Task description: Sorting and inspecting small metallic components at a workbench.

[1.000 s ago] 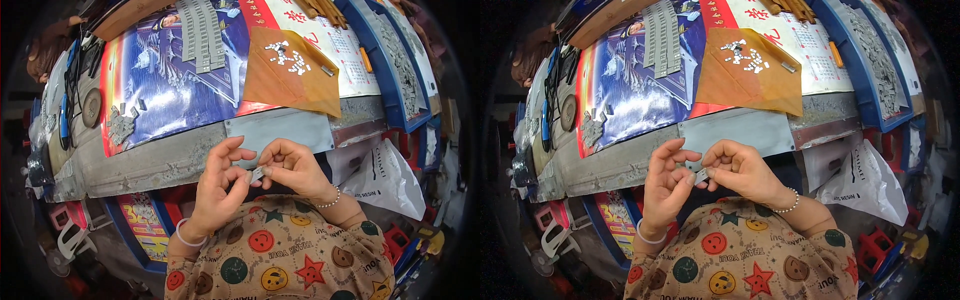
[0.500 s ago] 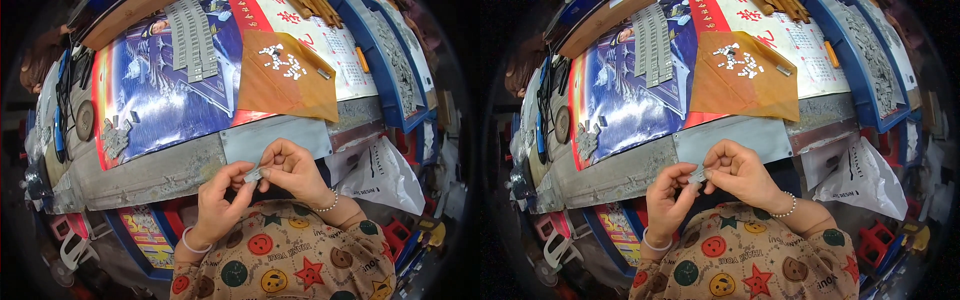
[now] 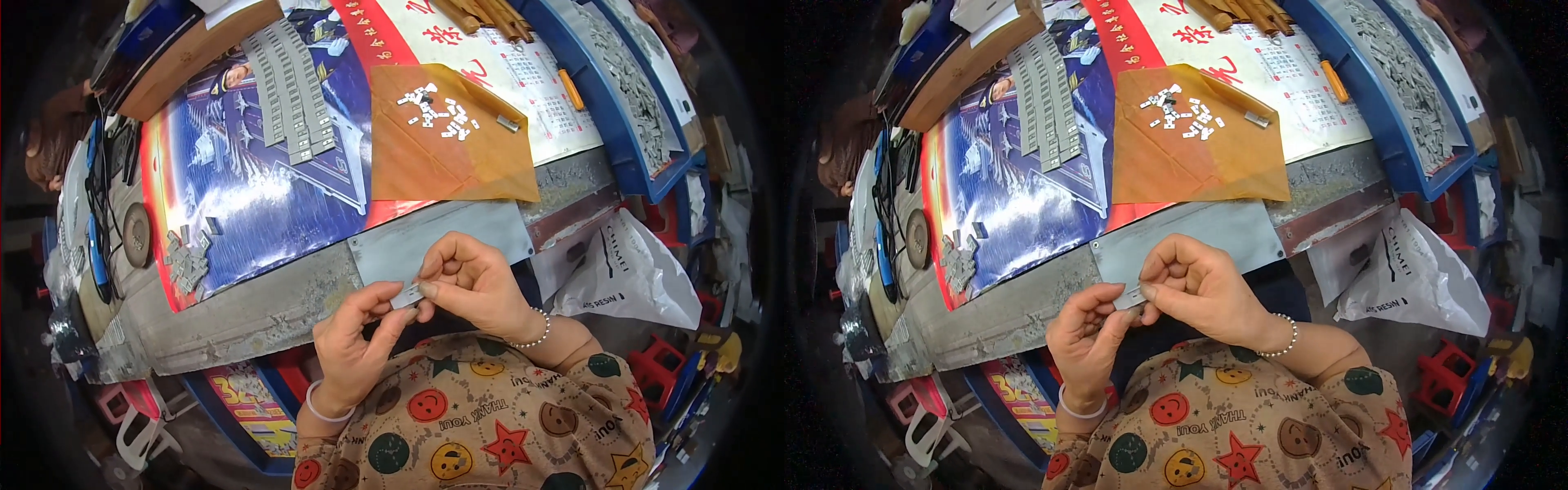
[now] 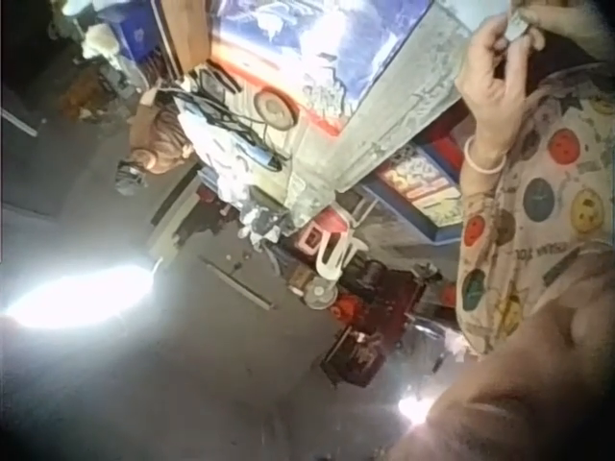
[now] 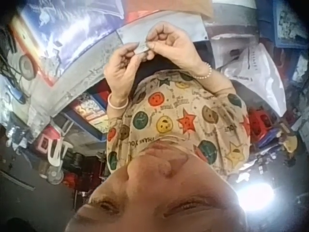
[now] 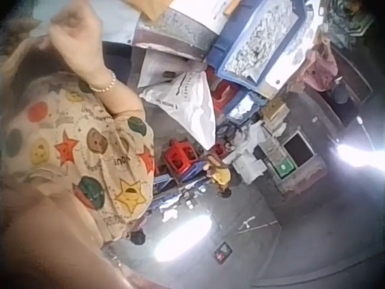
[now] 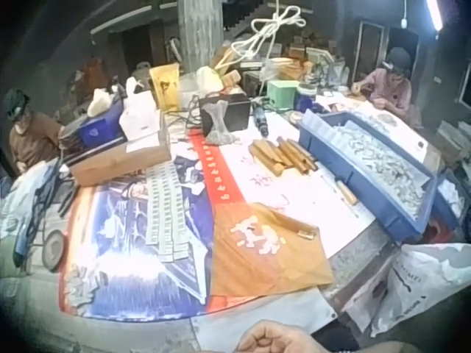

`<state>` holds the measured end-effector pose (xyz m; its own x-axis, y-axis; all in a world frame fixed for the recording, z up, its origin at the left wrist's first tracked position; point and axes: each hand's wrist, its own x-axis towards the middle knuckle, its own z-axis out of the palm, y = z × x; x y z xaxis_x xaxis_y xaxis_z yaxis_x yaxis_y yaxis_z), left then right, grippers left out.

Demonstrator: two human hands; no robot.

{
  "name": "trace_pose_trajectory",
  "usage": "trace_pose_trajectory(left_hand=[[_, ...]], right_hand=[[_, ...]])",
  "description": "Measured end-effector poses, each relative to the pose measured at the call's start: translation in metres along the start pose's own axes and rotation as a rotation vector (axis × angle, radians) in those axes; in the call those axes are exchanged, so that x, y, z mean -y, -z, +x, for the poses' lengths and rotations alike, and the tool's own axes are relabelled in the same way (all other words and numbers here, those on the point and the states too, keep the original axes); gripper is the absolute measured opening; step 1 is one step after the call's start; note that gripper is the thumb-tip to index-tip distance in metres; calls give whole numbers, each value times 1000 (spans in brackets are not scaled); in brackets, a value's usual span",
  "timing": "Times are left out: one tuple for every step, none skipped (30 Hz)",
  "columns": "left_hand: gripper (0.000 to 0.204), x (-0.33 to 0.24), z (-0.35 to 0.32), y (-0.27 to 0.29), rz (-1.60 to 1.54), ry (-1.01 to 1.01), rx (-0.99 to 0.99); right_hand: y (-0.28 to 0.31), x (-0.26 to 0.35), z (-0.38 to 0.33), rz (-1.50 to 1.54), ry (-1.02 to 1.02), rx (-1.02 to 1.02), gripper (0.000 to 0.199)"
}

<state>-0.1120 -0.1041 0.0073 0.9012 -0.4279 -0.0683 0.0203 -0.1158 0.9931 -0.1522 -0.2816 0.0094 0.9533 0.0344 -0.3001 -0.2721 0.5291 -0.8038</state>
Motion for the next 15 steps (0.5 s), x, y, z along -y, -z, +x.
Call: trace_pose_trajectory(left_hand=[[27, 0, 0, 0, 3, -3, 6], [27, 0, 1, 0, 27, -29, 4], [28, -1, 1, -1, 52, -54, 2], [28, -1, 1, -1, 56, -58, 7], [28, -2, 1, -2, 73, -86, 1], [28, -3, 1, -2, 90, -114, -5], [28, -4, 2, -3, 93, -118, 2], [29, -4, 3, -4, 103, -132, -4], [29, -5, 3, -5, 113, -145, -10], [29, -6, 4, -6, 117, -149, -3], [30, -8, 4, -6, 117, -135, -7], [30, -9, 4, -7, 116, -121, -12], [30, -10, 4, -8, 120, -124, -7], [30, -10, 4, -8, 91, -96, -8], [31, -10, 5, -9, 61, -67, -10]], right_hand=[[1, 0, 0, -1, 9, 3, 12], [1, 0, 0, -3, 17, 6, 12], [2, 0, 0, 0, 24, 3, 12], [3, -1, 0, 7, 27, 15, 12], [4, 0, 0, 13, 31, 27, 11], [4, 0, 0, 17, 38, 25, 11], [5, 1, 0, 15, 38, 23, 11], [5, 1, 0, 14, 37, 21, 11], [5, 1, 0, 18, 44, 18, 11], [5, 2, -1, 29, 56, 17, 11], [5, 2, -1, 41, 67, 16, 11], [6, 2, -2, 44, 73, 14, 11], [7, 2, -2, 36, 78, 17, 12], [8, 2, -3, 28, 83, 21, 12], [9, 2, -3, 32, 88, 19, 12]])
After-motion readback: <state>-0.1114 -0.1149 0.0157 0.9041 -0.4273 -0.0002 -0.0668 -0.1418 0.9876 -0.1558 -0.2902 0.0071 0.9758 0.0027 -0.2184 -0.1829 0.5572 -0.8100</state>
